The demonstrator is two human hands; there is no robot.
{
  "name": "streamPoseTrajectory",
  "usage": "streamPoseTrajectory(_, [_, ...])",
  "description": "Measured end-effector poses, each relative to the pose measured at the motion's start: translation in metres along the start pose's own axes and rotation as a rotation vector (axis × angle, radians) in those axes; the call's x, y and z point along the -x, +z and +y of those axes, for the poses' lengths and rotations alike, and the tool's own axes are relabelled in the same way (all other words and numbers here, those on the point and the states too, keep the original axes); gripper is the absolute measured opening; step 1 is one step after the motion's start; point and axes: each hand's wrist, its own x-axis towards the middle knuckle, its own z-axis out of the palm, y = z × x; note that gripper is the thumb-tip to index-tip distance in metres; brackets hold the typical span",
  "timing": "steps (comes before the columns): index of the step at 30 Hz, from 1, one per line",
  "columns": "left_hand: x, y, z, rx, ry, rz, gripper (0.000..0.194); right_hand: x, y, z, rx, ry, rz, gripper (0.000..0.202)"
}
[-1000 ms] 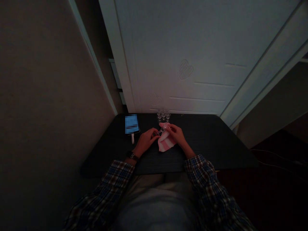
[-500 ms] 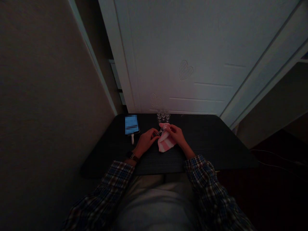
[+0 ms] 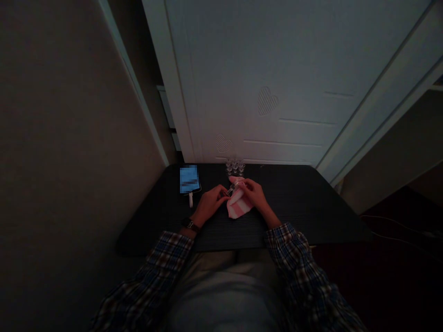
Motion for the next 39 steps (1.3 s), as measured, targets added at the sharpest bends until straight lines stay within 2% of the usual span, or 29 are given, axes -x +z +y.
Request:
streamPoseTrajectory(6, [0.0, 0.0, -0.001, -0.027, -0.002, 0.021, 0.019, -0.001, 0.0, 0.004, 0.017, 0.019, 0.047, 0.029])
streamPoseTrajectory(14, [-0.001, 0.003, -0.006, -0.031, -0.014, 0.086, 0.025, -0.002, 0.0, 0.011, 0.004, -0.011, 0.04, 0.03])
streamPoseTrajectory(20, [-0.001, 0.001, -0.004, 0.022, 0.052, 0.018, 0.023, -0.001, 0.0, 0.005, -0.059, -0.078, -0.051, 0.029])
streamPoseTrajectory(25, [-0.001, 0.001, -0.006, 0.007, 0.11, 0.028, 0.022, 0.0, -0.002, 0.001, -0.077, -0.119, -0.094, 0.03])
streamPoseTrajectory(34, [0.0, 0.001, -0.009, -0.024, 0.095, -0.041, 0.035, 0.0, -0.003, 0.0, -0.08, -0.177, -0.096, 0.032])
streamPoseTrajectory(39, [0.0, 0.001, -0.008, -0.002, 0.084, -0.043, 0.036, 0.002, 0.0, 0.0, -0.026, -0.184, -0.173, 0.034])
